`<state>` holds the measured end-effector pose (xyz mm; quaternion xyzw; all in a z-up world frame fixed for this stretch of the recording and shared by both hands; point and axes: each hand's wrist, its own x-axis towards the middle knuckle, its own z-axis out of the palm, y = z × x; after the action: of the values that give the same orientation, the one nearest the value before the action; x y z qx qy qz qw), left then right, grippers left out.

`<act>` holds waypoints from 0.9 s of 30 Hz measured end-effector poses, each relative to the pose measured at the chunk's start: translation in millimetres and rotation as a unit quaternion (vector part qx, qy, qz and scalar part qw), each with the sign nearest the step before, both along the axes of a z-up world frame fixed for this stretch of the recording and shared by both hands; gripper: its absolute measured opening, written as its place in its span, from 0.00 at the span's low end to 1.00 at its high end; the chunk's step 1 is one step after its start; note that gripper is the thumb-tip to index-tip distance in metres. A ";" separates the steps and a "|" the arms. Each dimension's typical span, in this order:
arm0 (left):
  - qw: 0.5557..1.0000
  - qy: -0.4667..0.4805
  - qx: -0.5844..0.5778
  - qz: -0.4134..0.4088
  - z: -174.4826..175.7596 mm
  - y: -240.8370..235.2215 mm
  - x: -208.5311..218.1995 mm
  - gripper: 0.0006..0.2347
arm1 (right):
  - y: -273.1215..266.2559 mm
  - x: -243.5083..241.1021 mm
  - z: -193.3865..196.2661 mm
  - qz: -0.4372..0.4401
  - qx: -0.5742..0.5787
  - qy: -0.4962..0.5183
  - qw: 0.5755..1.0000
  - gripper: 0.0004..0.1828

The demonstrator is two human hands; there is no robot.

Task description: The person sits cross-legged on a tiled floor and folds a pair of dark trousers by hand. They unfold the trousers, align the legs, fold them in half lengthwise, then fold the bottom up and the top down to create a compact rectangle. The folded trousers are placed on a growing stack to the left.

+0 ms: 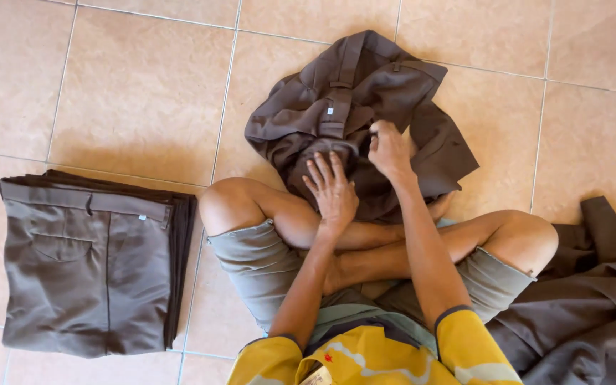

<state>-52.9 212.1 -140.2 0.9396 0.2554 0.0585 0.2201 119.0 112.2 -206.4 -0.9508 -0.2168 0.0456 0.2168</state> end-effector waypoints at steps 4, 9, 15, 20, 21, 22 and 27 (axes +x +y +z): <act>0.984 -0.024 0.157 -0.075 -84.0 -4.9 17.5 0.25 | 0.4 8.5 -6.3 0.039 -0.058 0.039 0.997 0.42; 0.986 -0.014 0.122 -0.115 -94.6 56.2 56.2 0.23 | -6.5 -24.1 -32.6 0.030 -0.226 0.043 0.973 0.35; 0.936 0.257 0.019 -0.239 -119.6 138.3 70.7 0.27 | -14.3 -116.3 -76.5 0.051 -0.265 -0.105 0.957 0.39; 0.928 0.240 -0.127 -0.256 -45.5 140.1 22.4 0.21 | -29.2 -151.1 -38.3 0.032 -0.212 -0.092 0.972 0.40; 0.937 0.162 -0.204 -0.234 -20.3 143.8 16.8 0.12 | -32.1 -153.4 -29.9 0.019 -0.179 -0.101 0.978 0.39; 0.935 0.169 -0.204 -0.234 -25.7 149.8 18.0 0.12 | -32.9 -154.8 -30.1 0.018 -0.178 -0.094 0.979 0.39; 0.965 0.065 0.058 -0.248 -4.7 135.4 39.8 0.42 | -20.7 -146.2 0.1 -0.090 0.007 0.026 0.996 0.37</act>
<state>-13.1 347.5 -144.9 0.9864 0.0238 -0.0446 0.1561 -27.1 91.6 -206.3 -0.9634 -0.1244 0.0496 0.2320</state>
